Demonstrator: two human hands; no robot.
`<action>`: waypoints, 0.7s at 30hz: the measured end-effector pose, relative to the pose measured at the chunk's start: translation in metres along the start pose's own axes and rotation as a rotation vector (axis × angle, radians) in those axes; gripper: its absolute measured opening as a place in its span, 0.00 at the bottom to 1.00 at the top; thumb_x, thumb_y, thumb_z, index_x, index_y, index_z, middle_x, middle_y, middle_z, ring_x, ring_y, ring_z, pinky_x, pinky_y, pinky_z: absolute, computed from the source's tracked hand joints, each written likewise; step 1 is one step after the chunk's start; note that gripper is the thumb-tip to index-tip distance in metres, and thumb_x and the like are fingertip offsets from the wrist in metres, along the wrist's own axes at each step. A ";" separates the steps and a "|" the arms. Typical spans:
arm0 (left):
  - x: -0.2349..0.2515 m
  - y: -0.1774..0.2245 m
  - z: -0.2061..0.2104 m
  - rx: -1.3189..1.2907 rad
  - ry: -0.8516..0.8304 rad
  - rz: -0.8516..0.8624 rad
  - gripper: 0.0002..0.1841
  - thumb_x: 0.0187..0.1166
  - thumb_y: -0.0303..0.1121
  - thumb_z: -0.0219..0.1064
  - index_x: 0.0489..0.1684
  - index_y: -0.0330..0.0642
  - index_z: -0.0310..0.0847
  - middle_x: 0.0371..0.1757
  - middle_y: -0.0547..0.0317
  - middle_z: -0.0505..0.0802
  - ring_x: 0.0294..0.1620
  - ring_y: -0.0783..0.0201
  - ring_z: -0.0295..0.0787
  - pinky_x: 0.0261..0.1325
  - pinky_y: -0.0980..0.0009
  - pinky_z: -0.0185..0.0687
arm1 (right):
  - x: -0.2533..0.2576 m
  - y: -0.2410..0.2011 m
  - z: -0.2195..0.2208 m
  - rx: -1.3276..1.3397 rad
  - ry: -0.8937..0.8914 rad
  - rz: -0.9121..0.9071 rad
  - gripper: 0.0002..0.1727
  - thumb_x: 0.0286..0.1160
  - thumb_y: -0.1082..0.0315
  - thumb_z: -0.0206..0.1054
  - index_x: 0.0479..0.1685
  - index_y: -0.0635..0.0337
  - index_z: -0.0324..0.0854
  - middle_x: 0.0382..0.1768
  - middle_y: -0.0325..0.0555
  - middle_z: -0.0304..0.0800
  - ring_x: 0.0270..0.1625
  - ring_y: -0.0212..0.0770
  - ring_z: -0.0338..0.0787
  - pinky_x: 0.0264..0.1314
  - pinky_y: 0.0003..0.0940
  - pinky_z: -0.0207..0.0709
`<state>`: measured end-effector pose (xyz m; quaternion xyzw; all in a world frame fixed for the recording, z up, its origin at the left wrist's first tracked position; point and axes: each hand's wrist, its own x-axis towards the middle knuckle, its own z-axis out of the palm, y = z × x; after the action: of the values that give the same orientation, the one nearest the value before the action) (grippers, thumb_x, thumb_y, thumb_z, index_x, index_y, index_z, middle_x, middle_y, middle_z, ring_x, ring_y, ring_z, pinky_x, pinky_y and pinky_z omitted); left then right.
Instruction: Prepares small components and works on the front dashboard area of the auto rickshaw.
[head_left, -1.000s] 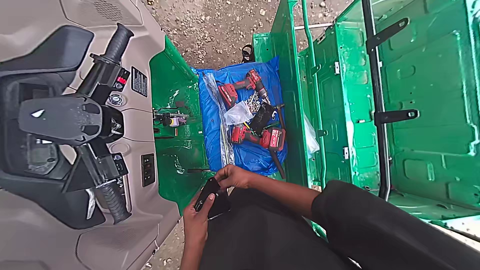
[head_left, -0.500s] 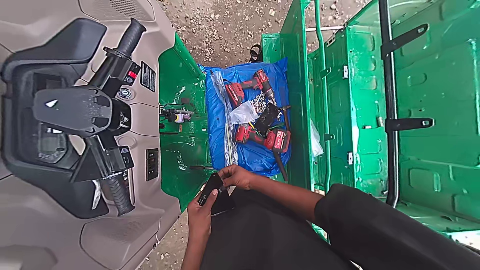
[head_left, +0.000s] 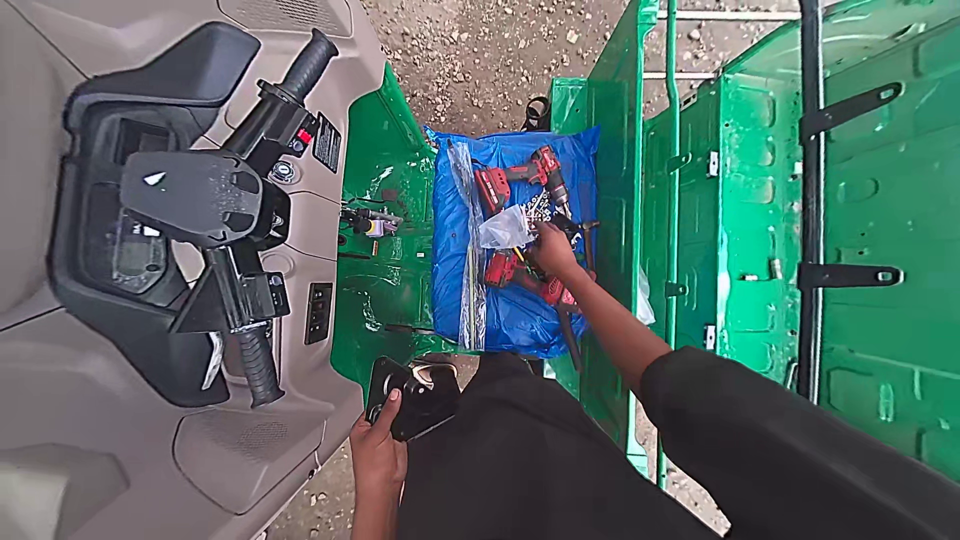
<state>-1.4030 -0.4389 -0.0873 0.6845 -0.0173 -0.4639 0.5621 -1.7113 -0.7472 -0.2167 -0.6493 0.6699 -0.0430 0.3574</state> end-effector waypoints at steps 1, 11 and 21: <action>-0.001 0.000 -0.003 -0.006 0.009 0.006 0.10 0.79 0.22 0.67 0.53 0.28 0.83 0.44 0.45 0.96 0.43 0.59 0.96 0.51 0.59 0.95 | 0.000 0.001 -0.001 -0.050 -0.014 0.033 0.31 0.60 0.67 0.80 0.69 0.62 0.82 0.65 0.65 0.85 0.65 0.65 0.87 0.65 0.69 0.80; -0.012 -0.010 -0.037 -0.001 0.056 -0.014 0.10 0.81 0.24 0.65 0.56 0.32 0.82 0.43 0.50 0.96 0.42 0.61 0.96 0.50 0.61 0.95 | -0.053 -0.021 0.040 -0.414 -0.306 0.161 0.24 0.60 0.66 0.79 0.58 0.62 0.80 0.48 0.61 0.91 0.53 0.64 0.91 0.53 0.67 0.82; -0.014 -0.013 -0.041 0.036 0.054 -0.056 0.10 0.82 0.26 0.65 0.57 0.34 0.81 0.44 0.52 0.96 0.44 0.62 0.97 0.51 0.60 0.95 | -0.121 -0.025 0.074 -0.331 -0.363 0.233 0.31 0.58 0.58 0.76 0.63 0.65 0.77 0.55 0.60 0.90 0.59 0.61 0.90 0.61 0.64 0.80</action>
<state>-1.3907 -0.3958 -0.0919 0.7070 0.0087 -0.4606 0.5367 -1.6627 -0.6115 -0.2074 -0.6144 0.6631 0.2257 0.3630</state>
